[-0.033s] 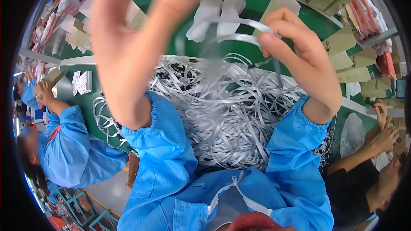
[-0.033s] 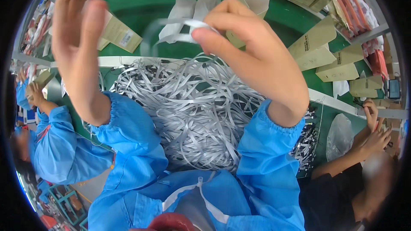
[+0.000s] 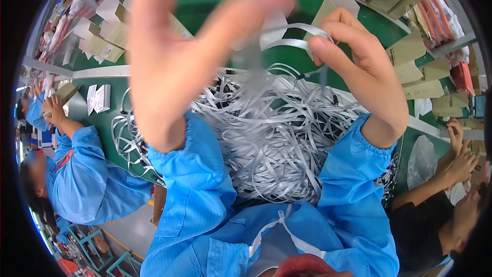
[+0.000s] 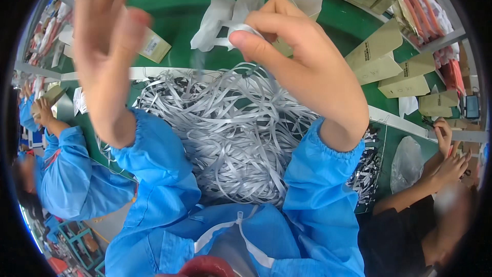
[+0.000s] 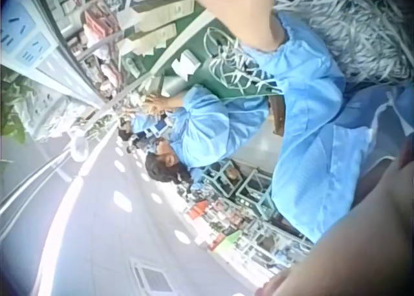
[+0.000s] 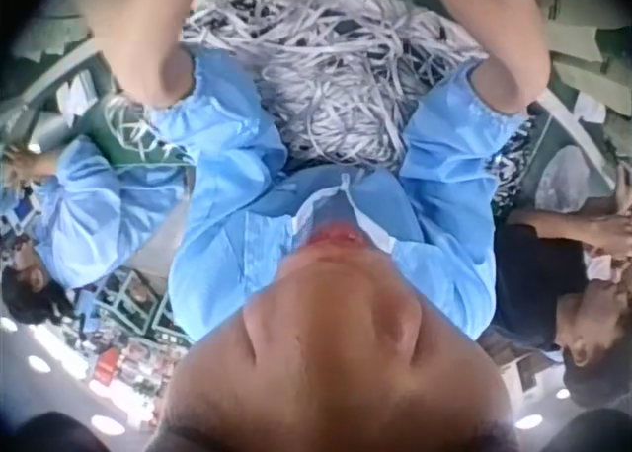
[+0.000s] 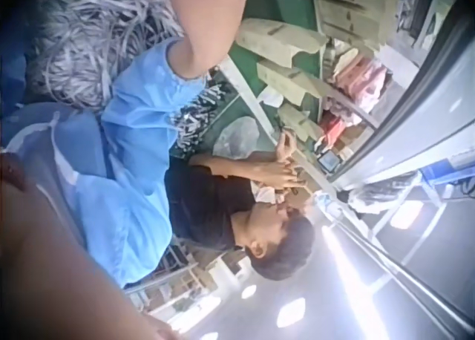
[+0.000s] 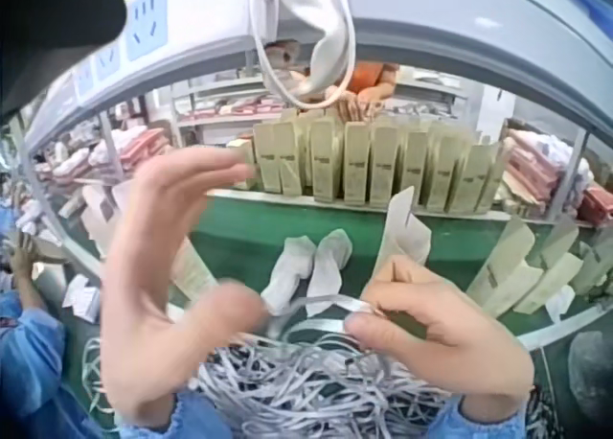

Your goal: Organizing and packaging bundles of white cables into cardboard boxes at an assembly line station.

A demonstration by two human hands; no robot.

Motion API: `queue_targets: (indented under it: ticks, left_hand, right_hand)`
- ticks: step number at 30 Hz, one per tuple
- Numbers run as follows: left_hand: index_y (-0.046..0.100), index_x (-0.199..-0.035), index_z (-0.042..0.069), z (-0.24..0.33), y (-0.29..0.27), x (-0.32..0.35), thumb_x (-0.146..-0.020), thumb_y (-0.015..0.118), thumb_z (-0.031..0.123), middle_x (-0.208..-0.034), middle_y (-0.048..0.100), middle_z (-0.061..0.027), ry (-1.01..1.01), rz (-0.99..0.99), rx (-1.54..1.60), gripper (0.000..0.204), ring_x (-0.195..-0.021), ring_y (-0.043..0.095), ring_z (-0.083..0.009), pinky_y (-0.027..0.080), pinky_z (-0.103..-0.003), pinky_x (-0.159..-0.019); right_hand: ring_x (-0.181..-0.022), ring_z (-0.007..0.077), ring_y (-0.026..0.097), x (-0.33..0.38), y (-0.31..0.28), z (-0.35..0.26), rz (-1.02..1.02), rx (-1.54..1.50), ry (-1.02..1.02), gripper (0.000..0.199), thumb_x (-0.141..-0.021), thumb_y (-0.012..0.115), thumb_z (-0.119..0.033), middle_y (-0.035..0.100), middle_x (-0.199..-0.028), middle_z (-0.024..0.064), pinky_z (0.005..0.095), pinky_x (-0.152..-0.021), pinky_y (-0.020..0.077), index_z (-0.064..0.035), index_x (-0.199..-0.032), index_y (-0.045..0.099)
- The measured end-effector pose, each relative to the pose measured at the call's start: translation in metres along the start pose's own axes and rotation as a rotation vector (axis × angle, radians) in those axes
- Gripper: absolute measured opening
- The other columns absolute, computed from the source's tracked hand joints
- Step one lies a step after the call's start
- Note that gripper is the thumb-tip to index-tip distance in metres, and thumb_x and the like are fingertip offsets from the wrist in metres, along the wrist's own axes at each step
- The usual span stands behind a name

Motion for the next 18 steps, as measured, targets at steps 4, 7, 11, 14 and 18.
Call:
queue_targets:
  ticks: [4,7,11,14,18]
  left_hand:
    - [0.052,-0.145,0.003,-0.011,0.075,0.014,-0.09,0.081,0.026,-0.138,0.061,-0.0137,-0.108,-0.435,0.437,0.066,-0.124,0.058,-0.0197,0.046,-0.033,-0.102]
    - [0.051,-0.145,0.001,-0.027,0.113,0.037,-0.09,0.081,0.021,-0.134,0.062,-0.0144,-0.246,-0.624,0.649,0.065,-0.121,0.059,-0.0191,0.047,-0.032,-0.1]
    - [0.053,-0.143,0.0,-0.055,0.121,0.049,-0.101,0.067,0.023,-0.128,0.064,-0.0178,-0.543,-1.421,0.405,0.05,-0.112,0.064,-0.0197,0.05,-0.03,-0.095]
    - [0.053,-0.144,0.0,-0.072,0.1,0.044,-0.107,0.056,0.032,-0.123,0.067,-0.0159,-0.665,-1.606,0.344,0.049,-0.108,0.066,-0.0208,0.051,-0.031,-0.093]
    - [0.052,-0.145,0.002,-0.075,0.095,0.057,-0.11,0.039,0.049,-0.114,0.071,-0.0114,-0.885,-0.898,0.815,0.06,-0.101,0.066,-0.0182,0.052,-0.029,-0.087]
  right_hand:
    - [-0.065,0.0054,0.045,0.004,-0.002,-0.008,-0.017,-0.116,0.242,0.019,-0.104,0.063,-0.019,0.055,-0.081,-0.004,0.0224,-0.057,0.033,-0.0014,-0.097,0.065]
    - [-0.064,0.0058,0.046,0.008,-0.008,-0.011,0.004,-0.222,0.371,0.018,-0.104,0.065,-0.019,0.057,-0.08,-0.0043,0.022,-0.057,0.035,-0.0021,-0.098,0.066]
    - [-0.064,0.0064,0.053,0.016,-0.029,-0.006,0.186,-0.263,0.384,0.018,-0.103,0.066,-0.019,0.061,-0.079,-0.0026,0.0211,-0.057,0.0399,-0.0014,-0.1,0.067]
    - [-0.068,0.0069,0.064,0.022,-0.047,0.001,0.342,-0.273,0.382,0.02,-0.1,0.07,-0.019,0.065,-0.079,0.0009,0.0204,-0.057,0.0455,0.0009,-0.102,0.07]
    - [-0.073,0.0078,0.067,0.016,-0.039,0.006,0.344,-0.367,0.312,0.018,-0.1,0.069,-0.017,0.068,-0.082,0.0024,0.0222,-0.058,0.0481,0.0009,-0.103,0.07]
Point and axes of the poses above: each hand's wrist, its own x-axis away from the middle knuckle, its own y-axis out of the palm, z = x × y, the point moved 4 cm from there along -x, towards the middle knuckle
